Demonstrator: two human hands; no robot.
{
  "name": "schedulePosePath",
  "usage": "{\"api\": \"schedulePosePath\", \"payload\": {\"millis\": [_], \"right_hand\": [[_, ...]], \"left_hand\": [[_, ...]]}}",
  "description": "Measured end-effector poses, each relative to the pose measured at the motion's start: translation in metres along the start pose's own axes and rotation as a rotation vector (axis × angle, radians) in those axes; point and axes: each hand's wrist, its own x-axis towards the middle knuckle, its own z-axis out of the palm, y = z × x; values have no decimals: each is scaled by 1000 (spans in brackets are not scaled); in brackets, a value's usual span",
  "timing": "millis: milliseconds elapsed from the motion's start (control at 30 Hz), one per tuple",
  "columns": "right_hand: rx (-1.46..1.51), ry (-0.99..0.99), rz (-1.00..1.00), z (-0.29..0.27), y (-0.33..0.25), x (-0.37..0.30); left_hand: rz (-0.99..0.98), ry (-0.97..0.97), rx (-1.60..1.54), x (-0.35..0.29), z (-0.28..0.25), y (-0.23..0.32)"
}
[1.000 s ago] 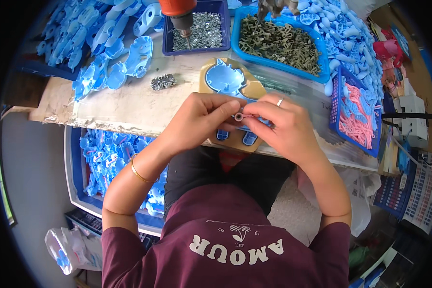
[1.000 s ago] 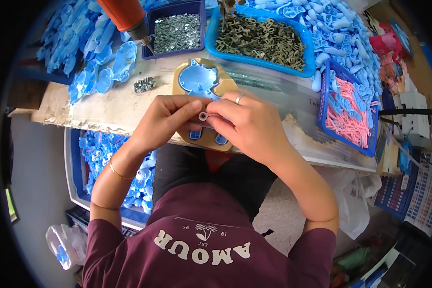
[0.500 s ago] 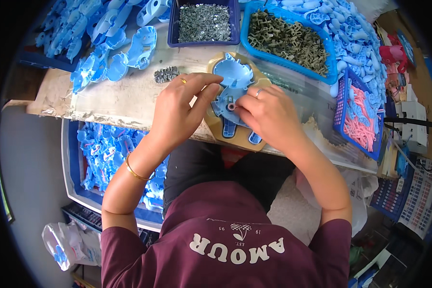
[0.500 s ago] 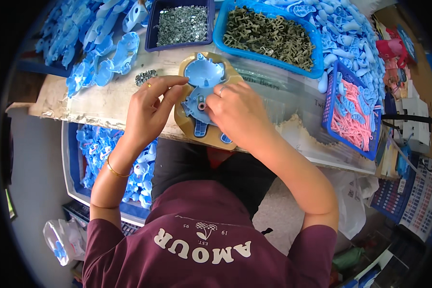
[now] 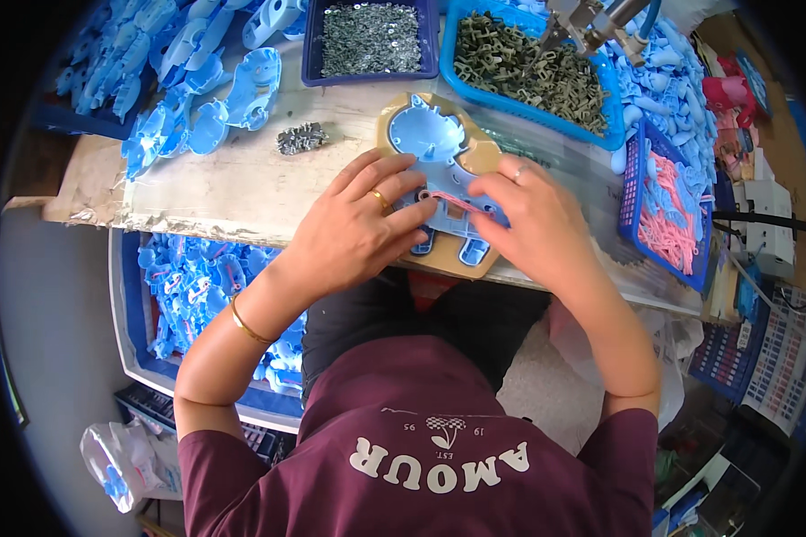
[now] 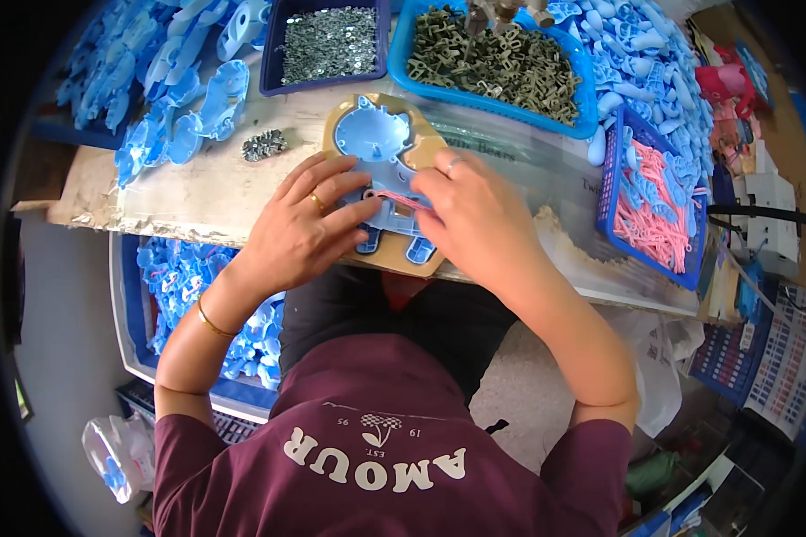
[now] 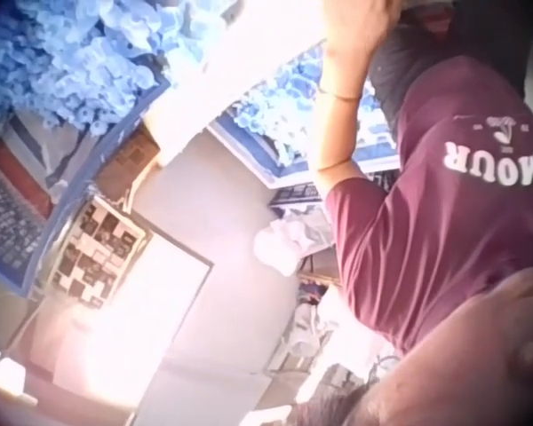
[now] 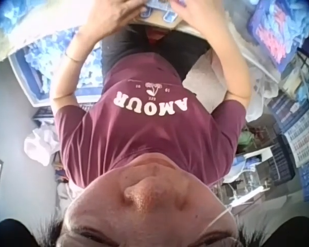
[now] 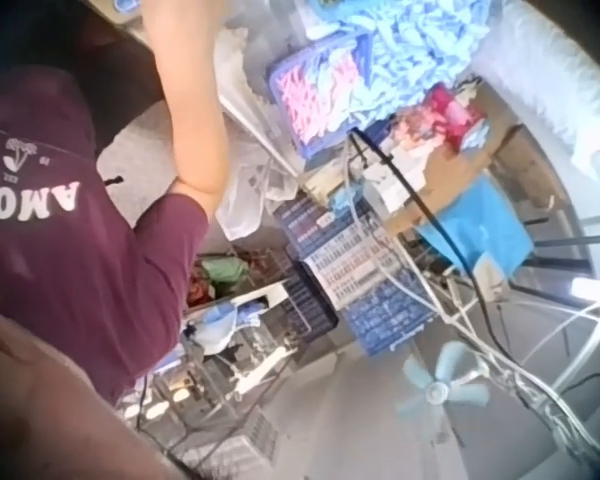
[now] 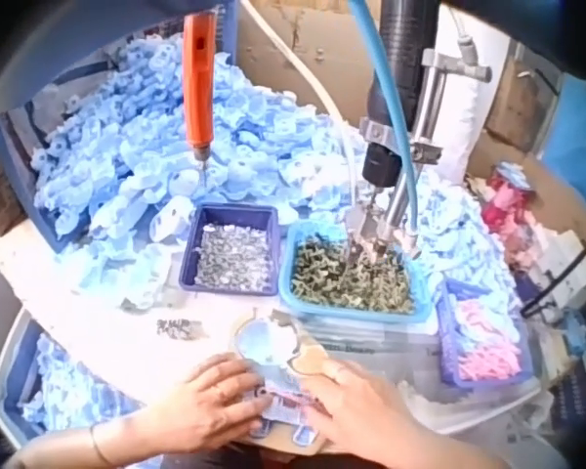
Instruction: Assembling plastic toy hippos by placing eyes and components and securing them with a pneumatic screwdriver.
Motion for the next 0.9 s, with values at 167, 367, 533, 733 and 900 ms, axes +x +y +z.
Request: {"api": "schedulePosePath", "payload": {"millis": [167,367,533,733,900], "right_hand": [[-4,-14,53,4,7,-11],[63,75,46,9,15,-12],[98,-95,91,1,19,-1],[330,281,-105,-20,-20,67],[781,79,55,-94,-112,182]], "left_hand": [[-18,-4,15,1,1,2],[-36,-27,27,4,1,3],[-46,-20,32,2,0,3],[-61,10,15,4,-1,5],[-64,179,-46,19,-9,-8]]}}
